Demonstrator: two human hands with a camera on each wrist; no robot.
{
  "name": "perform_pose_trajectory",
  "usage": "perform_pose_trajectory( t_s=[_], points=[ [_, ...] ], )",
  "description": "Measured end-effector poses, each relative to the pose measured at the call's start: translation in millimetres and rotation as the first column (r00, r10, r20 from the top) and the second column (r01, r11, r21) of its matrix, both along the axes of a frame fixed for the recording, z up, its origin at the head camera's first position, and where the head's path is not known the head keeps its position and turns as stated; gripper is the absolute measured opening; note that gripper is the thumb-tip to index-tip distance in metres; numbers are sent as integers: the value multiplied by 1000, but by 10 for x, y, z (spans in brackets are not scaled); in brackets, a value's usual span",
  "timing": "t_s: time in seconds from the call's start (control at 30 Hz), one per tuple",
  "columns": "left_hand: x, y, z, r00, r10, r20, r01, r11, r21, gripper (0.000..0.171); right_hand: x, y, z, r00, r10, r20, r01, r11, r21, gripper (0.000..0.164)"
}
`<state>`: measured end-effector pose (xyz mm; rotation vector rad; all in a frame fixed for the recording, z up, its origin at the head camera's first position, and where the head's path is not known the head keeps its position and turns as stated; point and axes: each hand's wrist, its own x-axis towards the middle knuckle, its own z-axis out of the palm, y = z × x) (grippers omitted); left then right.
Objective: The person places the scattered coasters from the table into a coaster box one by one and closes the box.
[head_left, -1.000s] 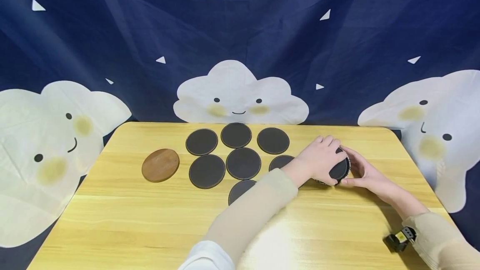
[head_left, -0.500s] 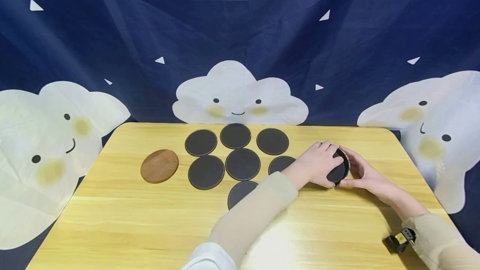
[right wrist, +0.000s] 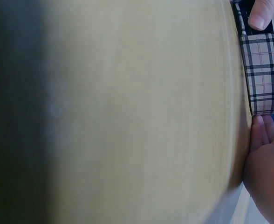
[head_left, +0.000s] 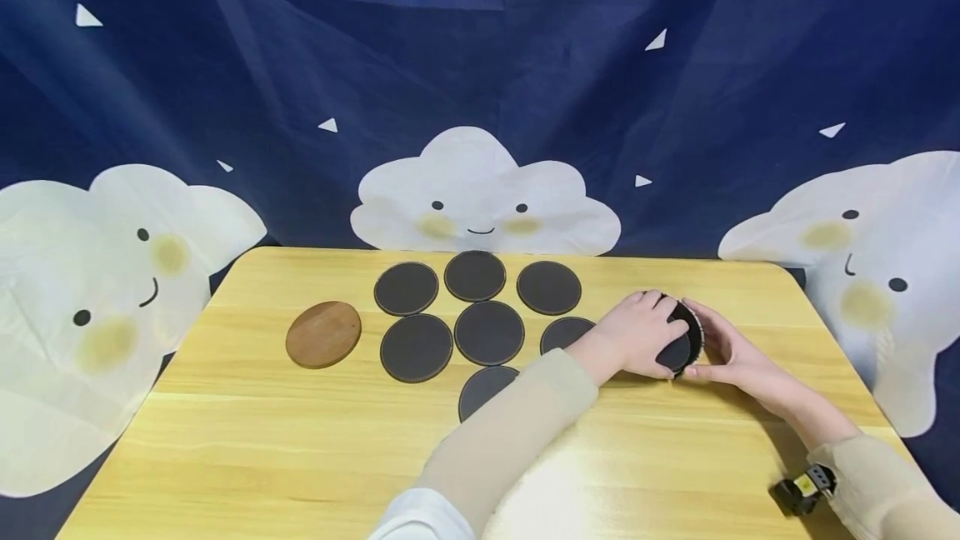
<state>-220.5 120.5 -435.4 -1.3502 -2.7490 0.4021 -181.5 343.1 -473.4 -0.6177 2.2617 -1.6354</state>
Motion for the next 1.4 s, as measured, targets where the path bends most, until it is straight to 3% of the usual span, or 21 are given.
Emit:
perform_pose_trajectory(
  t_s=[0.33,0.6,0.93,1.4],
  points=[
    [9,-62,49,1000,-27,8,27,1000,2,69,12,-3,-3,1000,-8,0,8,1000,0,96],
    [-23,-271,135,998,-55,-10,55,998,6,63,5,-17,-15,1000,-14,-10,14,1000,-4,97],
    [-136,-887,188,996,-57,-67,61,997,56,58,3,-26,-5,1000,-10,-25,9,1000,-25,98],
    [-289,-1829,258,994,95,-61,-87,988,125,56,-7,-6,-6,1000,-16,-26,17,1000,9,98]
  ],
)
